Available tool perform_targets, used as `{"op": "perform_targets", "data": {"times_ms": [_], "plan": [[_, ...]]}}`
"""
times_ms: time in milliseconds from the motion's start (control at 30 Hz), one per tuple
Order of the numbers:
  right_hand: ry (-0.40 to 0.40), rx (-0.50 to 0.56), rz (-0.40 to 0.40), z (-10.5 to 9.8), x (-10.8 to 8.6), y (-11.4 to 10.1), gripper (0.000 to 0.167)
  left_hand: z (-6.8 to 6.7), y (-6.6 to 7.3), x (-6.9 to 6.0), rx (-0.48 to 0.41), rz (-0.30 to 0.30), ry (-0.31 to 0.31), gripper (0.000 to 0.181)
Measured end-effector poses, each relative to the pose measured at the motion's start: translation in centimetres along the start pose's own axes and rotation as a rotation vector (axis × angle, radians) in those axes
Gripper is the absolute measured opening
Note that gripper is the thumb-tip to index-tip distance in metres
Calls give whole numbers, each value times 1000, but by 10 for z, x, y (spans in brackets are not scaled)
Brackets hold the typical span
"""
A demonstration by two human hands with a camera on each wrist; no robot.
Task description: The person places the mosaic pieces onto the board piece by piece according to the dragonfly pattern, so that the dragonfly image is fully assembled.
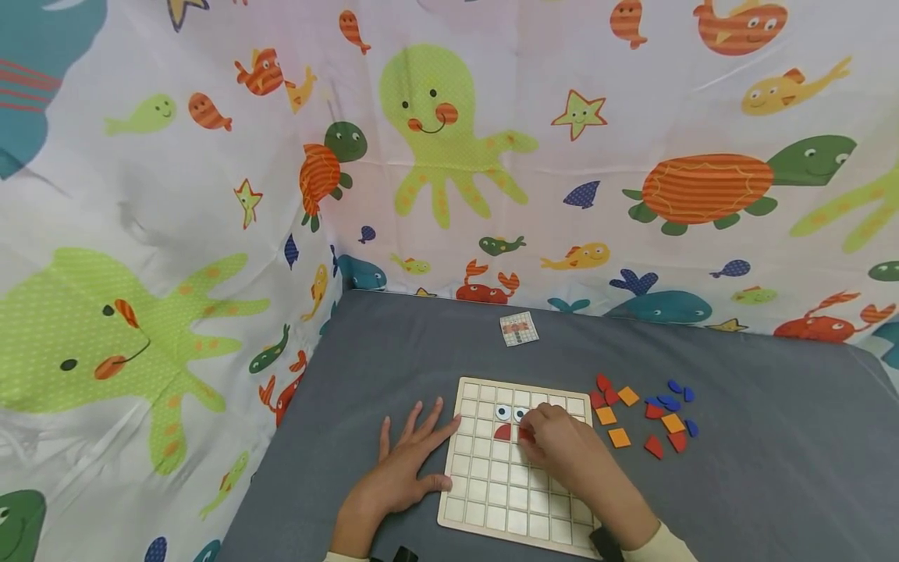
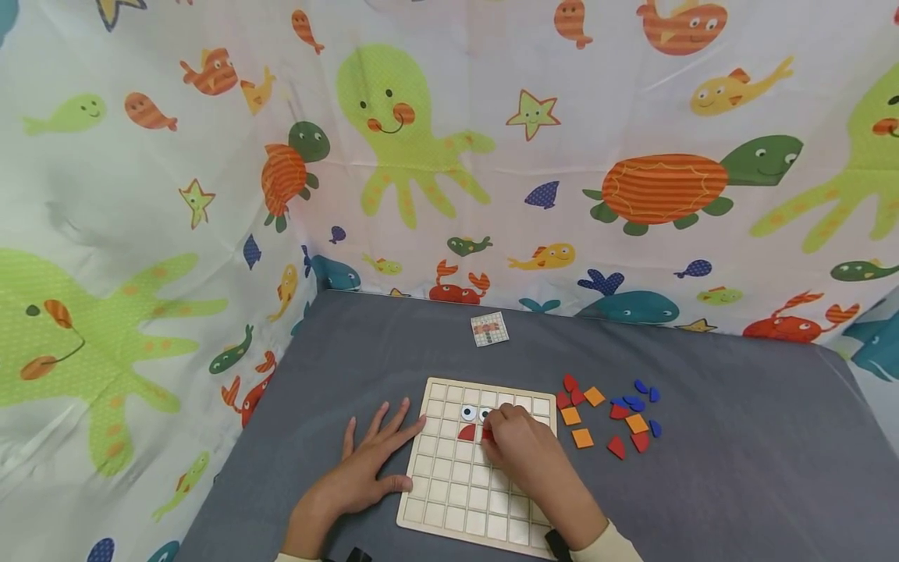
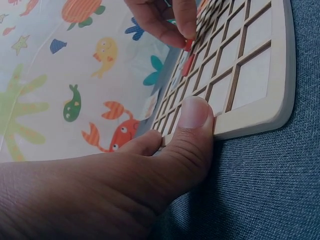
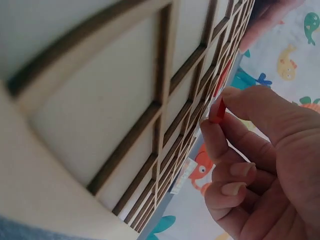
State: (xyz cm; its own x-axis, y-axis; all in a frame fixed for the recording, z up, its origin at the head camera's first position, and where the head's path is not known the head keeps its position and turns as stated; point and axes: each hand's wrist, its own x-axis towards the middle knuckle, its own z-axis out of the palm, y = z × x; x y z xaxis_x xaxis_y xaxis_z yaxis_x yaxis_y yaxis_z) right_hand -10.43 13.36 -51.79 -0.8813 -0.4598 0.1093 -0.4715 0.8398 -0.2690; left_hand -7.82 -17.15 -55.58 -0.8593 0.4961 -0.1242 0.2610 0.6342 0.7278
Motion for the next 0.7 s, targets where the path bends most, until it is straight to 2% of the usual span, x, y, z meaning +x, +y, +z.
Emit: {"op": "perform_targets", "data": {"times_ms": [200, 333, 533, 700], "plan": [[4, -27, 3, 2, 1, -3, 16, 3, -5, 1, 19, -14, 1, 92], [10, -42, -3, 2, 1, -4, 16, -1, 1, -1, 5, 2, -2, 91], [12, -15, -5, 3, 1, -6, 17, -4, 8, -4, 19, -31, -25, 91], [22, -22, 0, 3, 3, -7, 19, -4, 10, -4, 30, -20, -13, 90]]}}
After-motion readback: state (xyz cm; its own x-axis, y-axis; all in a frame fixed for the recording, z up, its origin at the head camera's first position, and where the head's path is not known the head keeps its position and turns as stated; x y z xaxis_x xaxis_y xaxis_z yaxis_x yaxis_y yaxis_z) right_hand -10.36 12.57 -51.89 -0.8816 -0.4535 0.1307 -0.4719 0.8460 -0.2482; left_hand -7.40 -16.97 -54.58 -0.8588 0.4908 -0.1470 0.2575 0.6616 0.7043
